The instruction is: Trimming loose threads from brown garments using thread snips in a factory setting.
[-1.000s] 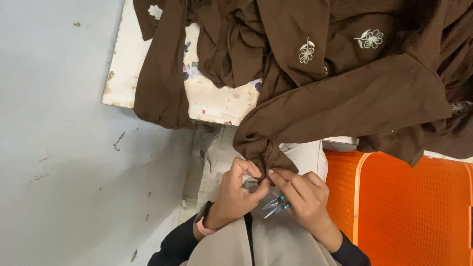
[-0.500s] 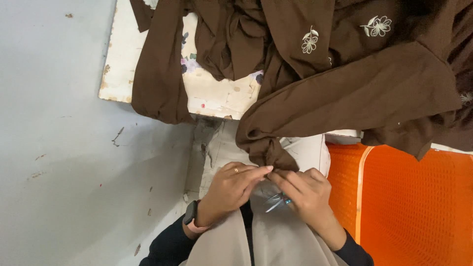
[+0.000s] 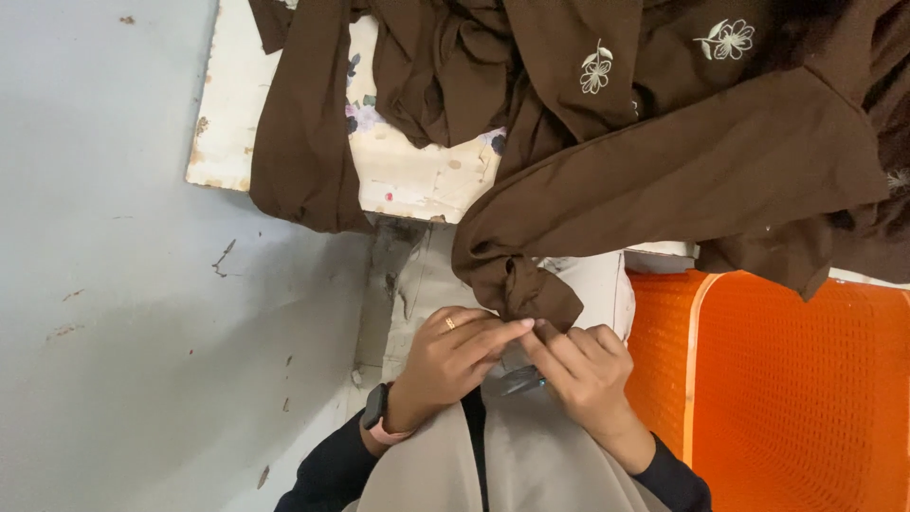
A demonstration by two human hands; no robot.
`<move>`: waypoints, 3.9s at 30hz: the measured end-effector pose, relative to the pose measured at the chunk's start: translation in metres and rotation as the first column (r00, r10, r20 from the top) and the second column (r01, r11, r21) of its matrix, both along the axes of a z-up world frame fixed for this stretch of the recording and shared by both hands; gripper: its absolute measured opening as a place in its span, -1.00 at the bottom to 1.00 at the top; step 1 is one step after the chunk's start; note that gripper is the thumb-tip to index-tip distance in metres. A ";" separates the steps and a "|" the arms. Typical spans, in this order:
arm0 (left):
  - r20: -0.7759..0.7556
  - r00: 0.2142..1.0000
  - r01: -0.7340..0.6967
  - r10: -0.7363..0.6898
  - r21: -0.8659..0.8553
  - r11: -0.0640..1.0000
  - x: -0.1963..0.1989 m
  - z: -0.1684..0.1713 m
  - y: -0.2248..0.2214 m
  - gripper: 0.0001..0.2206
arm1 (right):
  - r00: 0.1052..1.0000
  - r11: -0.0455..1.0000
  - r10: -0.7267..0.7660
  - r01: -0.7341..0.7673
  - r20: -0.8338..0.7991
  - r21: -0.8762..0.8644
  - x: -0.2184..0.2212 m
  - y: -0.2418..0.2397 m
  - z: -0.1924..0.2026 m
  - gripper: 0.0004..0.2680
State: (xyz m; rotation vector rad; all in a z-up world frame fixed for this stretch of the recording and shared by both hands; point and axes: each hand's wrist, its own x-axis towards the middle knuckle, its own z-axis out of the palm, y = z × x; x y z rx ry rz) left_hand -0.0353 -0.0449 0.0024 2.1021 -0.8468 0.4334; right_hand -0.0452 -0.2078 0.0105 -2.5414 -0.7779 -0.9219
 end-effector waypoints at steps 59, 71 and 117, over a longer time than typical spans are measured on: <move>-0.574 0.731 -0.261 -0.368 -0.734 0.627 0.014 0.022 -0.008 -0.73 | 0.997 0.986 0.058 -0.048 -0.060 0.157 0.017 -0.005 0.033 -0.88; -0.623 0.766 -0.371 -0.160 -0.631 0.682 0.013 0.035 -0.026 -0.80 | 0.999 0.962 -0.049 0.041 0.021 0.271 0.019 -0.004 0.027 -0.91; -0.719 0.617 -0.486 -0.320 -0.667 0.564 0.018 0.034 -0.045 -0.69 | 0.948 0.665 0.025 0.221 -0.317 0.713 0.013 -0.021 0.018 -0.97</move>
